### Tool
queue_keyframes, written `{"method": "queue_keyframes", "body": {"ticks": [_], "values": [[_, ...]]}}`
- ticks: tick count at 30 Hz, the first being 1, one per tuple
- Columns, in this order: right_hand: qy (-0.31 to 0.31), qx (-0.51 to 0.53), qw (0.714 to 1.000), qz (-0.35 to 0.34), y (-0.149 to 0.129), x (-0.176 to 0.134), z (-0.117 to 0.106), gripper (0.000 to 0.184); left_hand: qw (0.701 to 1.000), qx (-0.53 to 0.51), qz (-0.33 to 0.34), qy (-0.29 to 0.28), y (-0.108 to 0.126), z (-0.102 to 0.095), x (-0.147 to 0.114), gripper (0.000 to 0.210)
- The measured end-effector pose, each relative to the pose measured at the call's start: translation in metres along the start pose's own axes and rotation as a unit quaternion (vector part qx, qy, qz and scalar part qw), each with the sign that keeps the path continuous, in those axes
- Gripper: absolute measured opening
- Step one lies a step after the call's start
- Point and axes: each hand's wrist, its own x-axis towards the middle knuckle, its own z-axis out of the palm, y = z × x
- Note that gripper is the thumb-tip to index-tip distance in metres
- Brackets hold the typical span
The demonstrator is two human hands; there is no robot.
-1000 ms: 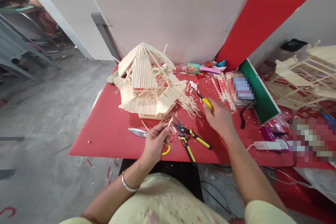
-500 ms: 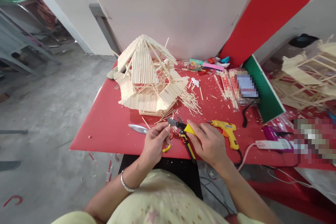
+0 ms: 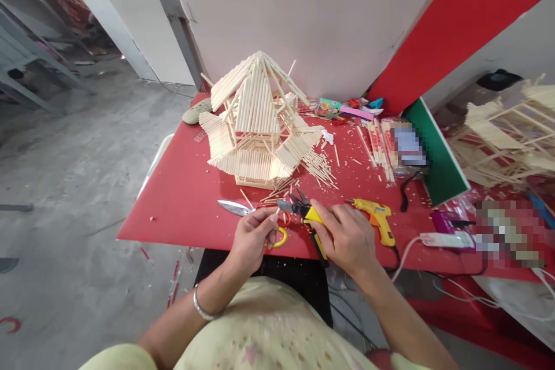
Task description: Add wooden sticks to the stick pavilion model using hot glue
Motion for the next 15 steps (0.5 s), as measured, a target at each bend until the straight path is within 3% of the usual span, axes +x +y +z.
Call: {"method": "queue_keyframes", "body": {"ticks": [8, 15], "values": [[-0.002, -0.010, 0.999, -0.035, -0.010, -0.003, -0.002, 0.047, 0.999, -0.004, -0.038, 0.005, 0.007, -0.019, -0.014, 0.037], [0.012, -0.020, 0.998, -0.061, -0.014, -0.010, -0.008, 0.048, 0.995, -0.013, -0.089, -0.031, 0.009, -0.023, -0.020, 0.037]]}}
